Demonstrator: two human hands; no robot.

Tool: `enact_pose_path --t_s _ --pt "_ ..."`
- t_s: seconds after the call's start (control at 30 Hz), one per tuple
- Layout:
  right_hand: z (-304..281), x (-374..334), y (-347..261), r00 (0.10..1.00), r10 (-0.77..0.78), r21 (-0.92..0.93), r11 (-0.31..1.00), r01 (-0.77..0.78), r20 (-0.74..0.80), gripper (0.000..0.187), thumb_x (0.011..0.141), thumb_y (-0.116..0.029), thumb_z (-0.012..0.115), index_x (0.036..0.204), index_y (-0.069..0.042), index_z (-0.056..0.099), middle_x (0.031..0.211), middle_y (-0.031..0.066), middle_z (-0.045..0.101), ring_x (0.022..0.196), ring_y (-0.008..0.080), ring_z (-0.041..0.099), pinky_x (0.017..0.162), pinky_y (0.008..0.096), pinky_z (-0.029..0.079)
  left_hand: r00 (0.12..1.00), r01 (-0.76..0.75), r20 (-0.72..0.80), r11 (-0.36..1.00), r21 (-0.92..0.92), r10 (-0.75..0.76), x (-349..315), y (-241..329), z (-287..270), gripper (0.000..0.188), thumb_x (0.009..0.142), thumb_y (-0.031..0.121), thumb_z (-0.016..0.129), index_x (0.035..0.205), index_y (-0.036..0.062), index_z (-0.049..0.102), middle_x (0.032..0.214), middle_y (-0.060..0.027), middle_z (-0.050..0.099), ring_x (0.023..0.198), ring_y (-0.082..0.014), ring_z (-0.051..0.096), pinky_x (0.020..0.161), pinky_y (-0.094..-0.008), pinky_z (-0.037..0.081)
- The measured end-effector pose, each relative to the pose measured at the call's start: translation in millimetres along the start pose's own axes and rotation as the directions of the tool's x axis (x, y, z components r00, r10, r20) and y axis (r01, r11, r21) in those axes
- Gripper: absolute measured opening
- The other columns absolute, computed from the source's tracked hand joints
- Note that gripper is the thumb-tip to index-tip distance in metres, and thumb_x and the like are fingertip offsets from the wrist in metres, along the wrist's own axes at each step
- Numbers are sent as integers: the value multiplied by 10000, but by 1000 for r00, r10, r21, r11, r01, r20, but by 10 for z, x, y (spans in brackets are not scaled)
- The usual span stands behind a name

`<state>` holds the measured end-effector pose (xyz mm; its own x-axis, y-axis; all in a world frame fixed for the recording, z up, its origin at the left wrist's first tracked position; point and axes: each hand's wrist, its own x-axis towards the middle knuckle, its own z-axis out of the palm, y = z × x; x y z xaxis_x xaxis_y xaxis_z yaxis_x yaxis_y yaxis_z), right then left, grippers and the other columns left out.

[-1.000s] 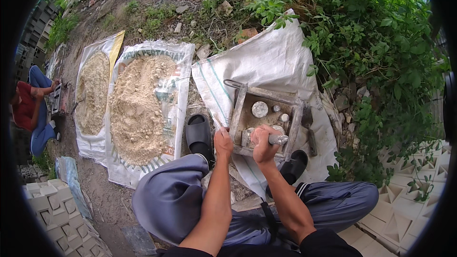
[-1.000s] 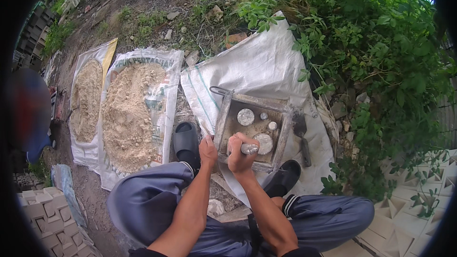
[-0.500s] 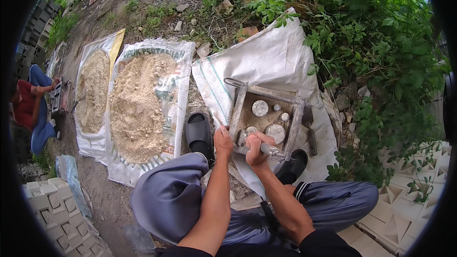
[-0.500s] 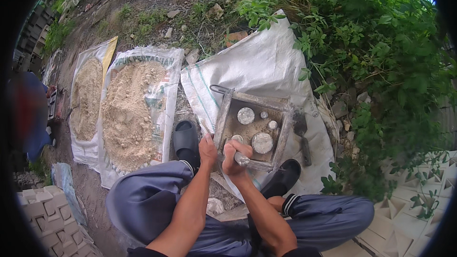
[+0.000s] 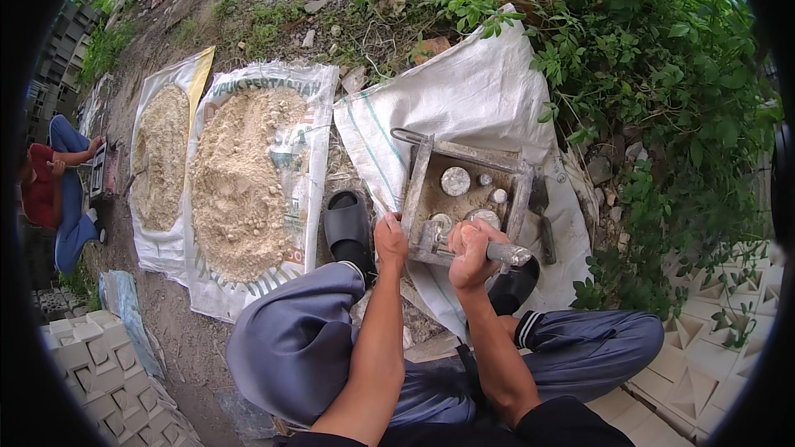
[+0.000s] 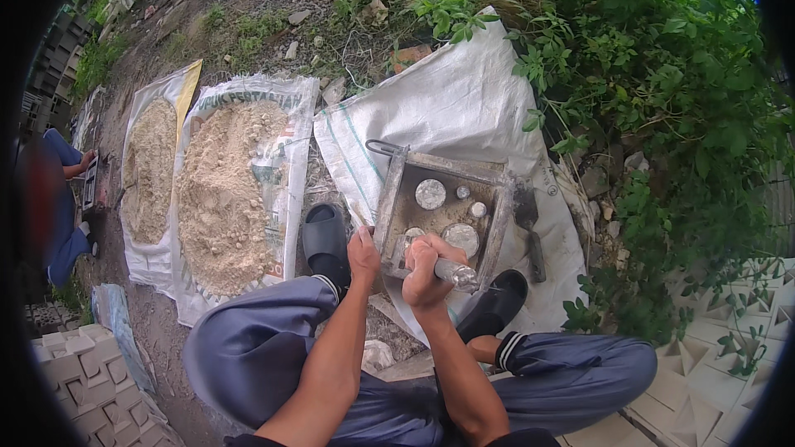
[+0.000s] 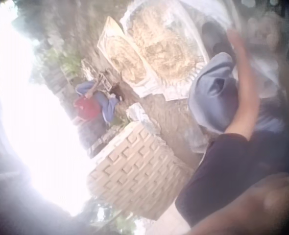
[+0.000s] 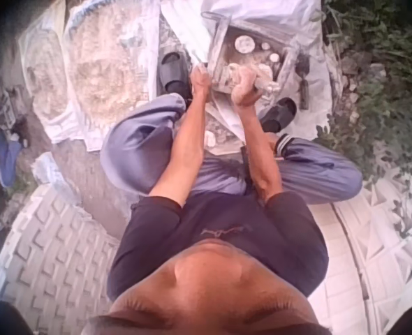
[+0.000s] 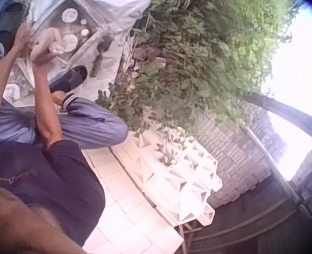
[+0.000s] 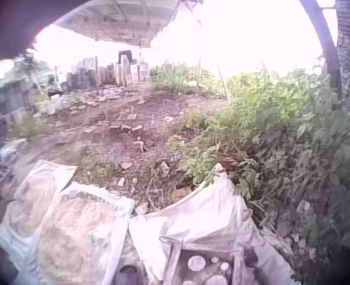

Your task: The person uses a metal tamping tool to compact sand-like material into circular holes within a rectangular metal mold, repeatedly striking the material and smoothing the surface by hand.

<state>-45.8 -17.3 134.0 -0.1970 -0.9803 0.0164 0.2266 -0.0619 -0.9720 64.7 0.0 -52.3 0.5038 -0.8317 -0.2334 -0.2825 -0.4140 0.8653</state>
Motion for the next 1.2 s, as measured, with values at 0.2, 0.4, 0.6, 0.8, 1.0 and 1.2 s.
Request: enact_pose_path --t_s 0.2,0.4,0.6,0.8,1.0,1.2 --pt "26 -27 262 974 -187 -274 937 216 130 310 787 -84 464 495 -7 394 470 37 391 416 108 363 417 270 329 998 56 25 996 69 -58 -56 -31 -51 493 959 281 307 956 -67 656 924 -271 644 910 -414 607 840 -436 449" --pt "-188 -73 562 961 -233 -281 922 268 152 296 781 -77 455 501 6 401 469 29 386 418 105 345 418 276 325 999 34 27 999 20 -34 -63 30 26 496 954 278 305 931 -68 660 897 -274 642 883 -431 599 832 -454 444" --pt "-12 -14 116 994 -107 -114 988 108 10 302 801 -76 440 510 -7 392 467 29 377 405 104 328 405 288 330 998 35 46 999 -3 -35 -40 99 -63 502 963 294 304 938 -62 658 909 -281 636 877 -431 597 813 -460 444" --pt "-88 4 400 995 -75 -46 996 78 63 314 798 -69 439 503 -45 336 465 28 360 398 106 313 395 288 308 998 60 6 995 80 -61 -34 -73 0 488 965 281 310 941 -63 655 907 -276 637 878 -418 601 816 -454 443" --pt "-74 -78 324 992 -111 -93 990 106 -55 317 805 -73 430 503 -33 343 461 28 357 414 100 314 409 275 298 999 22 23 1000 6 -22 -20 -89 47 492 969 280 302 936 -59 657 908 -273 637 881 -419 598 820 -459 440" --pt "-23 50 39 999 43 64 997 -42 -19 306 821 -76 437 524 -4 407 510 45 446 432 108 380 420 270 331 997 59 36 994 92 -63 -39 -121 -24 549 975 333 283 989 -85 639 942 -273 646 918 -403 609 842 -426 441"
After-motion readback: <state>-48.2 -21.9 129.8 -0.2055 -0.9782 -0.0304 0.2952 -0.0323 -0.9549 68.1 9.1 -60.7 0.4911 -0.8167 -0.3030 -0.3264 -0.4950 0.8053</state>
